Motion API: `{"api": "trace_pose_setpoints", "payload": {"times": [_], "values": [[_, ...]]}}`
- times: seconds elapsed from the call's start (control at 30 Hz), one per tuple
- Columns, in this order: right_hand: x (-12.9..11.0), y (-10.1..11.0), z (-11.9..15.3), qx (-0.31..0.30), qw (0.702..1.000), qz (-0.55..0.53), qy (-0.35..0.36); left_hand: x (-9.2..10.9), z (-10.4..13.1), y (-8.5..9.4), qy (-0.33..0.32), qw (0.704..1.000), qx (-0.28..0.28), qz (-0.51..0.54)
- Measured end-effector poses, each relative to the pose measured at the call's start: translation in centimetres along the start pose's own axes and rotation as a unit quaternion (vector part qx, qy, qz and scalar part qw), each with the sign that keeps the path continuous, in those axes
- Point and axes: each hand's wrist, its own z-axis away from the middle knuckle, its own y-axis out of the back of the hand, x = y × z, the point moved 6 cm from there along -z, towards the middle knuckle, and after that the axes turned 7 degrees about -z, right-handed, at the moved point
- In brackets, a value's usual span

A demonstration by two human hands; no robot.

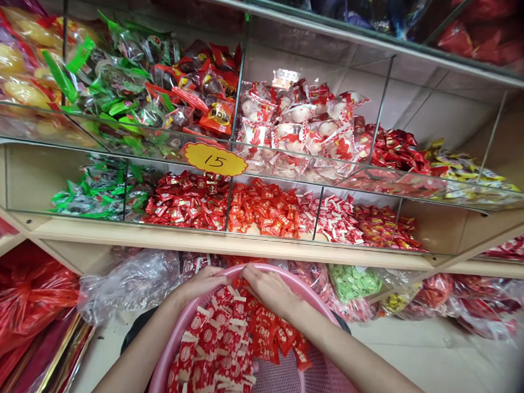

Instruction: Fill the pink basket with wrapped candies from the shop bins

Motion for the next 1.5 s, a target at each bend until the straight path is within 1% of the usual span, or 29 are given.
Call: {"api": "trace_pose_setpoints", "payload": {"times": [0.13,0.27,0.4,0.7,0.8,0.9,1.03,1.2,1.27,1.33,1.43,1.5], "values": [[0.2,-1.0,0.7,-0.006,0.999,0.047,-0.017,0.2,0.0,0.2,-0.003,1.000,0.010,-0.027],[0.3,-1.2,1.0,-0.006,0.996,0.083,-0.029,0.2,0.1,0.2,0.004,0.999,0.011,-0.033],[0.7,-1.0,1.3,-0.015,0.996,0.076,-0.050,0.3,0.2,0.2,0.008,0.999,0.014,-0.039],[1.5,-0.4,2.2,-0.004,0.995,0.038,-0.092,0.5,0.3,0.1,-0.003,1.000,0.011,-0.023],[1.3,0.1,2.2,0.001,0.996,0.029,-0.083,0.6,0.4,0.2,-0.012,1.000,0.013,-0.022],[1.1,0.4,2.2,0.008,0.997,0.023,-0.070,0.7,0.5,0.1,-0.004,1.000,0.008,-0.020],[1.1,0.5,2.3,0.010,0.997,0.022,-0.067,0.9,0.7,0.1,0.008,1.000,0.008,-0.023],[1.1,0.4,2.5,-0.005,0.998,0.020,-0.059,1.3,0.8,0.1,0.008,1.000,0.014,-0.016],[1.1,0.5,2.7,-0.008,0.998,0.002,-0.060,1.3,0.7,0.1,0.007,1.000,0.014,-0.015],[0.9,0.8,2.7,0.003,0.998,-0.035,-0.056,1.3,0.7,0.1,0.002,1.000,0.011,-0.013],[0.8,2.0,2.8,0.057,0.989,-0.127,-0.053,1.2,0.7,0.0,0.001,1.000,-0.001,-0.007],[1.1,3.0,2.9,0.107,0.970,-0.205,-0.067,1.2,0.7,-0.1,0.002,1.000,-0.009,-0.002]]}}
